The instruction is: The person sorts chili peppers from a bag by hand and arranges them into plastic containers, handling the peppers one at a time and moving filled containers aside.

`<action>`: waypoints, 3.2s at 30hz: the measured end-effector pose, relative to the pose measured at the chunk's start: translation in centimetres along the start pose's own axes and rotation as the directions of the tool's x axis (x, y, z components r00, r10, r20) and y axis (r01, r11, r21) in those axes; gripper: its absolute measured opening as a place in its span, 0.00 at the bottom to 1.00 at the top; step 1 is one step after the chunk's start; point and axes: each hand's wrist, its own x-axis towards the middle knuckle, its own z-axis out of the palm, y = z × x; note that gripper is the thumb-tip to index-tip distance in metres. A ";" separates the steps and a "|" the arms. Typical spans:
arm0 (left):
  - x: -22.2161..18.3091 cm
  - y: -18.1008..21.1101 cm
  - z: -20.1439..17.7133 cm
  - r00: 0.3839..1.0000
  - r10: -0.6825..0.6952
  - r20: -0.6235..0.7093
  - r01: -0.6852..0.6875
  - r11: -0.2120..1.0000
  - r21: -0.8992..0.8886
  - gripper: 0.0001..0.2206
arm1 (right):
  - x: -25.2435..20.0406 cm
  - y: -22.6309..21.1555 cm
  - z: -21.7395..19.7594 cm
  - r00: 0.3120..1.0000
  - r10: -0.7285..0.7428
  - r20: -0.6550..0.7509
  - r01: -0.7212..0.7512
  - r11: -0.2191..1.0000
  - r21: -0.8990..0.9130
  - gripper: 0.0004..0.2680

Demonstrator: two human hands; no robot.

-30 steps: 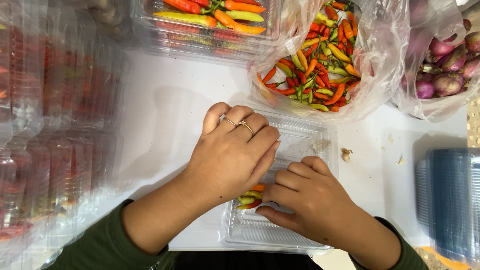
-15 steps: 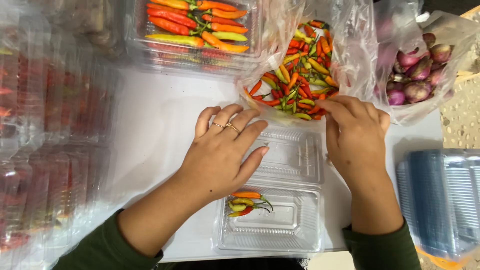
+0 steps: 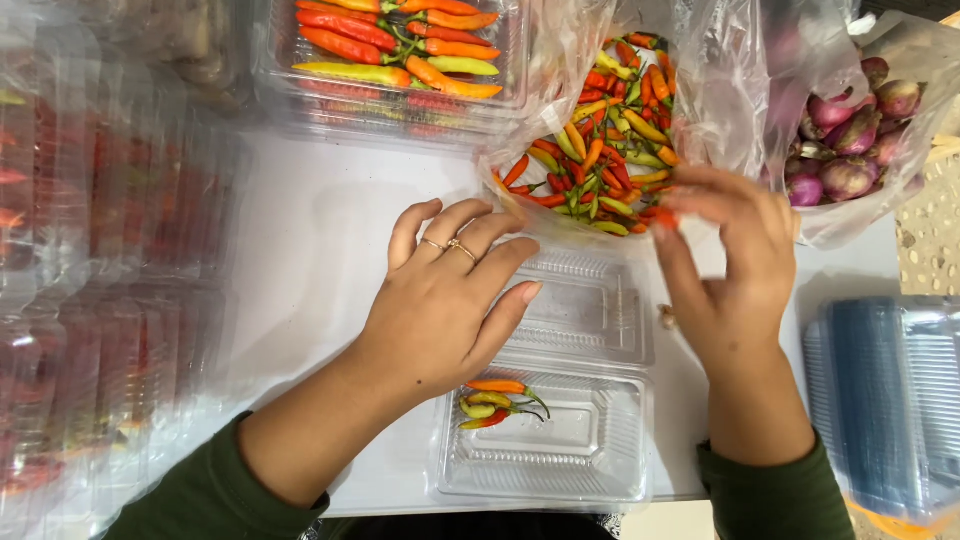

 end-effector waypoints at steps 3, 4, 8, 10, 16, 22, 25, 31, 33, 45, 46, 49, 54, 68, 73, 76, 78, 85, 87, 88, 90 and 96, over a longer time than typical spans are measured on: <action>0.3 0.6 -1.5 0.997 0.019 -0.079 -0.021 0.999 -0.032 0.13 | -1.0 -2.5 -0.9 0.988 -0.121 0.100 0.114 0.991 0.067 0.05; 0.4 0.7 -1.8 0.997 0.014 -0.077 -0.016 0.999 -0.032 0.13 | -0.8 -3.2 -1.0 0.987 -0.121 0.104 0.114 0.991 0.071 0.05; 0.2 1.1 -2.0 0.992 0.063 -0.112 -0.068 0.997 -0.041 0.14 | -1.0 -6.5 -0.8 0.790 -0.405 0.461 0.208 0.883 0.420 0.05; 0.1 1.1 -1.9 0.990 0.077 -0.119 -0.082 0.996 -0.039 0.13 | -1.7 -7.4 0.0 0.721 -0.483 0.496 0.232 0.843 0.485 0.05; 0.0 0.9 -1.4 0.989 0.106 -0.107 -0.108 0.994 -0.009 0.11 | -2.8 -7.2 1.3 0.708 -0.543 0.451 0.399 0.835 0.378 0.06; -0.1 0.8 -1.2 0.991 0.104 -0.079 -0.104 0.995 -0.001 0.10 | -3.2 -7.2 1.9 0.663 -0.586 0.466 0.448 0.809 0.381 0.04; -0.1 0.9 -1.1 0.992 0.102 -0.074 -0.102 0.995 0.006 0.10 | -3.5 -7.3 2.2 0.689 -0.575 0.441 0.449 0.816 0.363 0.04; -0.1 0.8 -1.1 0.993 0.101 -0.068 -0.100 0.995 0.014 0.10 | -3.3 -7.4 2.2 0.704 -0.566 0.429 0.444 0.822 0.356 0.05; -0.1 0.8 -1.1 0.994 0.092 -0.060 -0.091 0.996 0.022 0.10 | -2.9 -7.2 1.8 0.758 -0.506 0.412 0.355 0.850 0.390 0.06; -0.7 -0.8 1.9 0.982 -0.095 0.166 0.077 0.991 0.111 0.26 | 0.5 3.7 3.2 0.925 0.323 0.199 -0.264 0.925 -0.271 0.13; -0.7 -0.7 1.9 0.982 -0.092 0.165 0.074 0.991 0.110 0.26 | 1.1 4.1 3.5 0.926 0.323 0.196 -0.265 0.925 -0.273 0.13; -0.7 -0.7 1.7 0.983 -0.086 0.161 0.069 0.992 0.108 0.26 | 3.0 4.8 4.3 0.857 0.432 0.281 -0.293 0.857 -0.423 0.14; -0.7 -0.7 1.3 0.986 -0.083 0.148 0.070 0.994 0.089 0.25 | 4.7 4.2 4.6 0.792 0.481 0.376 -0.338 0.858 -0.387 0.16; -0.1 -0.4 0.4 0.993 -0.066 0.099 0.064 0.998 0.021 0.20 | 2.5 5.7 2.1 0.962 0.271 -0.039 -0.274 0.946 -0.172 0.07; 0.4 0.3 -0.8 1.000 0.003 -0.028 -0.004 1.000 -0.022 0.12 | 2.3 3.9 0.1 0.929 0.356 -0.102 -0.360 0.932 -0.030 0.05; 0.7 0.9 -1.6 0.994 0.025 -0.109 -0.038 0.993 -0.114 0.10 | 2.1 2.2 -0.2 0.945 0.251 0.209 -0.323 0.817 0.478 0.05; 0.8 1.2 -2.1 0.996 -0.033 -0.089 0.008 0.961 -0.276 0.12 | 1.7 1.1 0.2 0.870 0.163 0.464 -0.419 0.740 0.526 0.04; 0.7 0.9 -1.2 0.999 0.000 0.042 0.010 0.969 -0.247 0.12 | 2.4 -1.4 -0.2 0.823 0.001 0.568 -0.382 0.740 0.553 0.02; 0.6 0.9 -1.0 0.997 0.033 0.076 -0.011 0.962 -0.274 0.06 | 2.3 -1.6 -0.3 0.843 -0.030 0.537 -0.314 0.783 0.537 0.02; 0.6 0.8 -0.8 0.996 0.026 0.080 -0.003 0.961 -0.275 0.06 | 2.3 -1.7 -0.5 0.840 -0.031 0.542 -0.319 0.780 0.538 0.02; 0.1 0.5 -0.3 0.995 0.028 0.099 0.001 0.958 -0.285 0.09 | 2.1 -2.1 -0.7 0.856 -0.051 0.515 -0.267 0.808 0.524 0.03; 0.4 0.7 -1.0 0.981 0.005 0.193 0.078 0.904 -0.419 0.04 | 1.7 -3.6 -1.2 0.860 -0.050 0.508 -0.267 0.804 0.531 0.01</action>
